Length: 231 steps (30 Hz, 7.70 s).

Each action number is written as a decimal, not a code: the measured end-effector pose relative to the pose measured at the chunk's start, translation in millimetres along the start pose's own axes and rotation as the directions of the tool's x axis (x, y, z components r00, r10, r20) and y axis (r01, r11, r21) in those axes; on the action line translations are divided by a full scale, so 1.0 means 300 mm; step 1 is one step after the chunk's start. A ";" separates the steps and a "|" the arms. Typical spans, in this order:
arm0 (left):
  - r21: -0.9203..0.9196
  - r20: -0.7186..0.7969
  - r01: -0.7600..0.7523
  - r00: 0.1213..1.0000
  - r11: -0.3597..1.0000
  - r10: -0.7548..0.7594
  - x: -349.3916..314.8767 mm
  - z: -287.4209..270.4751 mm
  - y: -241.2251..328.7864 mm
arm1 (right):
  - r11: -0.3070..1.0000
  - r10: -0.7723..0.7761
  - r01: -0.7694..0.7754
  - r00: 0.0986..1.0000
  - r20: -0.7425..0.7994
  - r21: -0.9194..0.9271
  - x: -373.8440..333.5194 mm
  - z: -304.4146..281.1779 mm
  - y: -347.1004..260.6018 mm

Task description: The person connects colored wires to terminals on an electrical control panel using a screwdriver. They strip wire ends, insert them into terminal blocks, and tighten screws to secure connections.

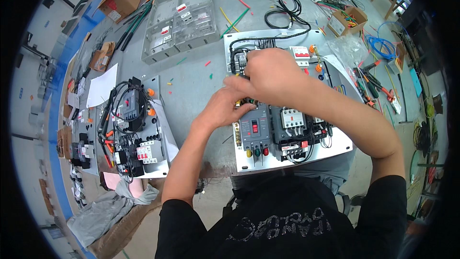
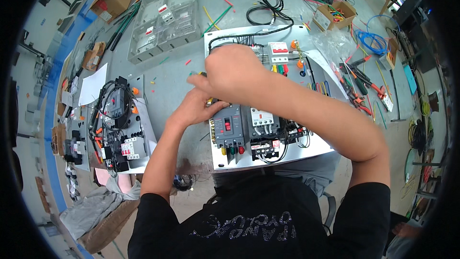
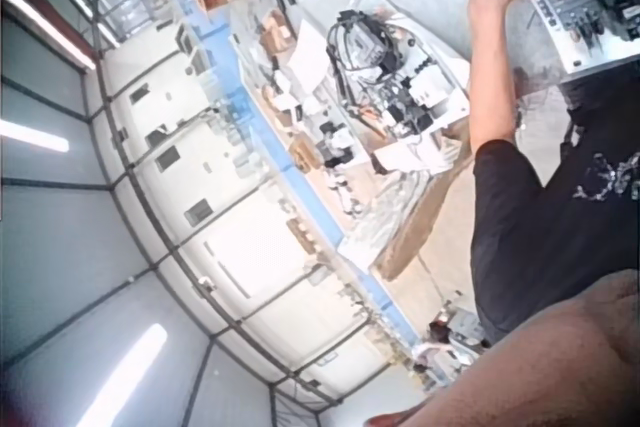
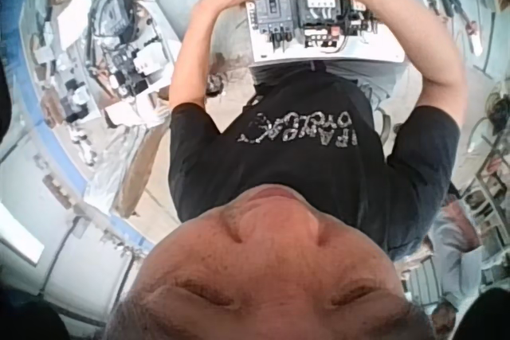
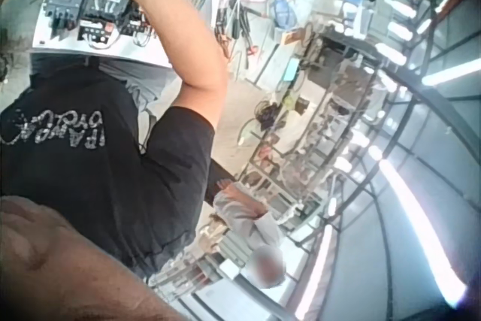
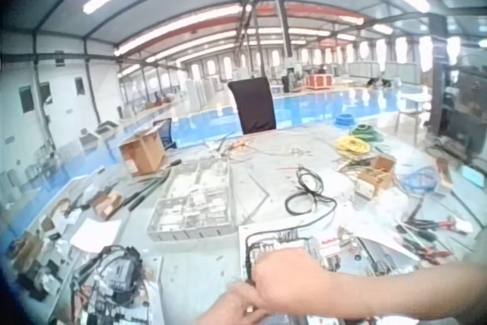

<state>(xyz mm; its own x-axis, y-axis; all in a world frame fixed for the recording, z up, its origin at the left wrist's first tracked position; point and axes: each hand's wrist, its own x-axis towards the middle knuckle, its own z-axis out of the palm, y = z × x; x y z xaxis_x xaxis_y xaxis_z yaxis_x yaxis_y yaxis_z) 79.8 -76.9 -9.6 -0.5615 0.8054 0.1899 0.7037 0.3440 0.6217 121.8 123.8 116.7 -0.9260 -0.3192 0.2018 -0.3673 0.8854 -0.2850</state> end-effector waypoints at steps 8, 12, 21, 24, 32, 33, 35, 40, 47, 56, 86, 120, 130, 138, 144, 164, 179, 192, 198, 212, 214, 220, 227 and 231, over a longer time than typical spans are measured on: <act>-0.002 -0.060 -0.105 0.993 0.994 0.105 -0.014 0.022 -0.004 | 0.959 -0.052 -0.029 0.960 0.276 0.281 0.025 -0.123 0.053; 0.017 -0.046 -0.119 0.992 0.993 0.120 -0.009 0.024 -0.010 | 0.965 -0.260 0.234 0.920 0.294 0.121 0.004 -0.214 0.054; 0.006 -0.124 -0.126 0.984 0.992 0.125 -0.020 0.045 -0.020 | 0.981 -0.144 0.166 0.970 0.196 -0.096 0.055 -0.113 0.018; 0.026 -0.162 -0.147 0.975 0.989 0.150 -0.015 0.046 -0.011 | 0.960 0.139 -0.216 0.922 0.360 0.181 0.061 -0.113 0.006; -0.008 -0.184 -0.091 0.979 0.996 0.088 -0.010 0.052 -0.007 | 0.940 -0.275 0.314 0.928 0.252 -0.131 0.011 -0.219 0.035; -0.010 -0.173 -0.090 0.981 0.996 0.087 -0.010 0.049 -0.006 | 0.910 -0.362 0.395 0.905 0.225 -0.128 0.014 -0.219 0.034; -0.011 -0.152 -0.083 0.985 0.997 0.080 -0.018 0.045 -0.010 | 0.825 -0.528 0.550 0.832 0.172 -0.127 0.025 -0.216 0.031; -0.005 -0.166 -0.093 0.982 0.996 0.090 -0.015 0.073 -0.035 | 0.948 -0.250 0.291 0.931 0.267 -0.127 0.052 -0.142 0.006; 0.020 -0.063 -0.011 0.998 1.000 0.012 -0.021 0.045 -0.027 | 0.991 0.017 -0.073 0.898 0.439 0.110 0.058 -0.155 0.010; -0.067 -0.080 -0.104 0.992 0.992 0.099 -0.009 0.057 -0.079 | 0.620 -0.623 0.694 0.719 0.308 -0.365 0.087 -0.184 0.023; -0.204 -0.206 -0.342 0.931 0.917 0.302 0.045 0.138 -0.232 | 0.706 -0.528 0.707 0.490 0.693 0.038 0.192 -0.057 -0.024; -0.334 -0.356 -0.195 0.932 0.922 0.068 -0.021 0.113 -0.198 | 0.994 0.022 -0.015 0.998 0.067 -0.111 0.068 -0.305 -0.231; -0.327 -0.276 0.095 0.942 0.940 -0.191 -0.038 0.125 -0.127 | 0.973 0.207 -0.149 0.902 -0.379 0.178 -0.122 -0.065 0.198; -0.541 0.291 0.560 0.825 0.628 -0.485 -0.062 -0.020 -0.099 | 0.844 0.282 -0.139 0.937 -0.207 0.519 -0.211 -0.031 0.225; -0.715 0.269 0.440 0.890 0.543 -0.367 -0.096 -0.007 -0.102 | 0.786 0.243 -0.210 0.970 0.022 0.581 -0.263 -0.108 0.166; -0.531 -0.270 0.411 0.747 0.741 -0.608 -0.230 0.071 -0.195 | 0.844 0.086 -0.099 0.995 0.049 0.528 -0.141 -0.191 0.103; -0.541 -0.122 0.375 0.851 0.753 -0.511 -0.180 0.058 -0.109 | 0.832 0.087 -0.100 0.995 0.050 0.546 -0.179 -0.168 0.104; -0.483 0.030 0.271 0.956 0.833 -0.293 -0.183 0.083 -0.112 | 0.916 -0.215 0.136 0.961 0.175 0.377 -0.019 -0.034 0.031; -0.480 0.069 0.314 0.945 0.819 -0.321 -0.160 0.052 -0.070 | 0.941 -0.236 0.162 0.943 0.236 0.296 0.006 -0.011 0.008; -0.421 0.026 0.230 0.970 0.877 -0.242 -0.160 0.071 -0.109 | 0.956 -0.211 0.116 0.910 0.357 0.270 -0.012 -0.017 -0.051; -0.413 0.024 0.201 0.977 0.888 -0.210 -0.167 0.074 -0.120 | 0.943 -0.302 0.225 0.888 0.346 0.246 -0.002 -0.018 -0.049; -0.412 -0.052 0.130 0.985 0.902 -0.166 -0.169 0.100 -0.120 | 0.937 -0.058 -0.112 0.884 0.464 0.331 0.059 -0.024 -0.036; -0.531 -0.227 0.089 0.943 0.843 -0.243 -0.147 0.128 -0.087 | 0.747 0.064 -0.520 0.677 0.734 0.414 0.048 -0.110 -0.104; -0.550 -0.177 0.190 0.925 0.813 -0.336 -0.150 0.118 -0.061 | 0.576 0.083 -0.668 0.621 0.779 0.472 0.035 -0.074 -0.091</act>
<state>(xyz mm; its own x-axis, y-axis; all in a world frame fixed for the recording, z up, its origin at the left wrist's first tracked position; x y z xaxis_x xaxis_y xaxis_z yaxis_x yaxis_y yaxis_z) 107.7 -102.4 -56.6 -0.8328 0.5442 0.1011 0.2260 0.1675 0.9596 124.0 103.8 147.4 -0.6739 -0.3886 -0.6284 0.3657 0.5635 -0.7407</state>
